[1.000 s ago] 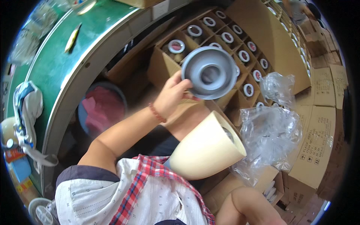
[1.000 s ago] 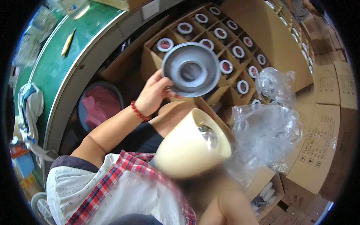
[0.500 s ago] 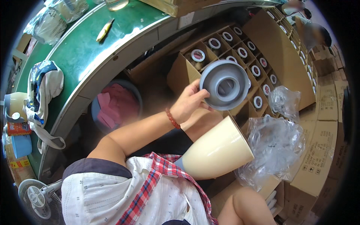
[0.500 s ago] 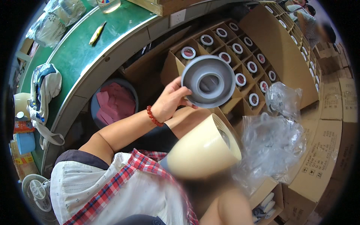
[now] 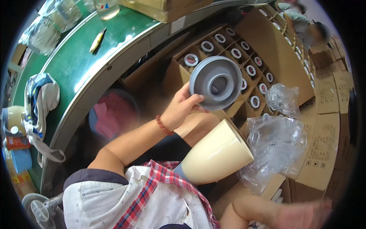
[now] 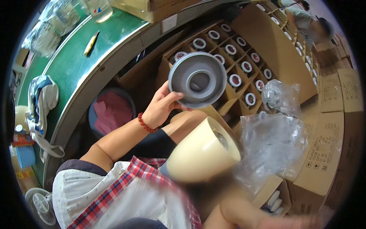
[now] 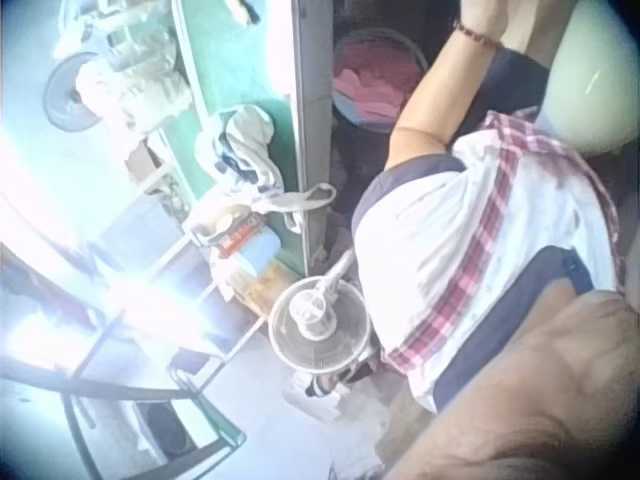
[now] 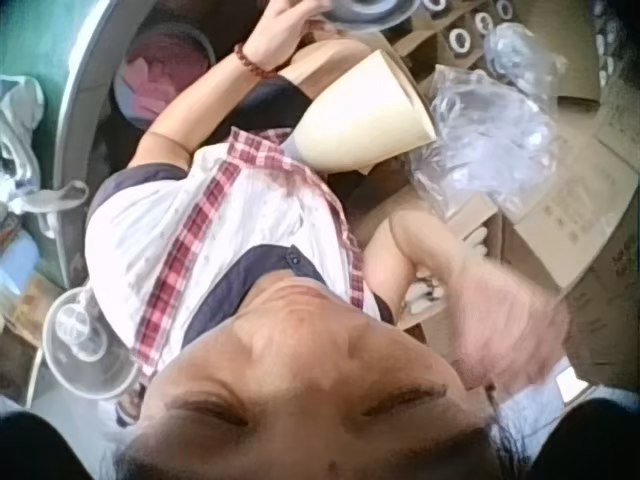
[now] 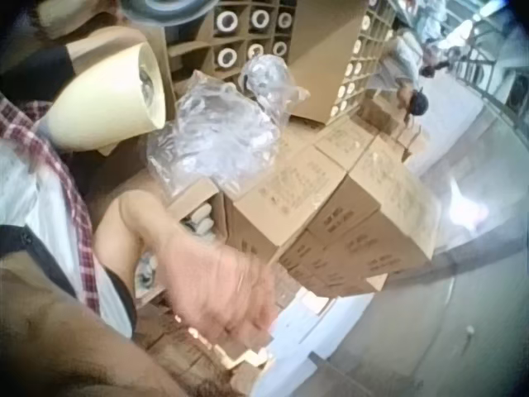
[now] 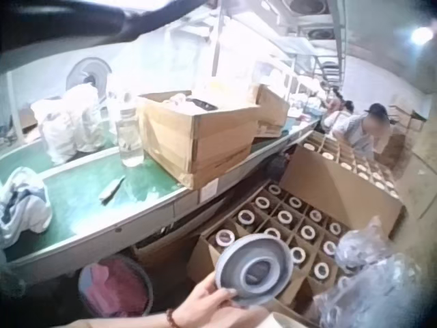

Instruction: The person places white plastic rings onto the tops of small jars arranged in a cardboard box. Then, the person assembles a larger container by attaching a lid and handle, and finally places the assembled unit into a plastic bag.

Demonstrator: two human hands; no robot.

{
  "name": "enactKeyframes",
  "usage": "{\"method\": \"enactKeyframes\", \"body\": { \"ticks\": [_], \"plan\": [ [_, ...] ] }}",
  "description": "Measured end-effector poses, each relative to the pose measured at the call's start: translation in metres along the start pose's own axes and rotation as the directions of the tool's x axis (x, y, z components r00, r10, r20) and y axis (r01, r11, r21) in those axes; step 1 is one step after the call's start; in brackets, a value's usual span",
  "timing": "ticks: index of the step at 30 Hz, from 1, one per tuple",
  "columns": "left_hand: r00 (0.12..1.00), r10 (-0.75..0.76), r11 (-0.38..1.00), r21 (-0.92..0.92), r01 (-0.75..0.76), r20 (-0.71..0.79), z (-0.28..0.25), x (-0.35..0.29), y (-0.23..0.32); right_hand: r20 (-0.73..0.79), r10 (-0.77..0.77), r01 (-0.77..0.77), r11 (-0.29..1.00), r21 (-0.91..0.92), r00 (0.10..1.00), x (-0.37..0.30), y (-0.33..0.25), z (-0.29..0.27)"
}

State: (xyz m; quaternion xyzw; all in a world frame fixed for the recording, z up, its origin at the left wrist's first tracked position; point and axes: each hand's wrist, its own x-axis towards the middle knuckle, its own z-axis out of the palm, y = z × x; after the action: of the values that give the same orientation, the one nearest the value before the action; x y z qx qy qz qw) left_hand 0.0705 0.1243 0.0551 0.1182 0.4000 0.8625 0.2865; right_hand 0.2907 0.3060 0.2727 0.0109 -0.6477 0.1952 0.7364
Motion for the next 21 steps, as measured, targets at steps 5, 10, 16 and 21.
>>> {"method": "enactKeyframes", "body": {
  "ticks": [5,10,16,21],
  "plan": [
    [0.995,-0.068,0.997,-0.035,0.07,0.07,0.001,0.007,0.001,0.854,0.52,-0.679,0.627,-0.381,0.002,-0.068,0.095,0.023],
    [0.995,0.014,0.989,0.146,-0.029,0.101,0.008,0.009,-0.001,0.88,0.107,-0.681,0.592,-0.43,-0.462,-0.11,0.126,0.026],
    [0.939,0.193,0.902,0.325,-0.283,0.284,0.019,0.016,-0.004,0.823,0.252,-0.414,0.767,-0.49,-0.509,-0.089,0.101,0.049],
    [0.94,0.14,0.92,0.311,-0.24,0.312,0.035,0.017,-0.002,0.72,0.475,0.185,0.875,-0.447,-0.506,-0.093,0.082,0.066]
  ]
}}
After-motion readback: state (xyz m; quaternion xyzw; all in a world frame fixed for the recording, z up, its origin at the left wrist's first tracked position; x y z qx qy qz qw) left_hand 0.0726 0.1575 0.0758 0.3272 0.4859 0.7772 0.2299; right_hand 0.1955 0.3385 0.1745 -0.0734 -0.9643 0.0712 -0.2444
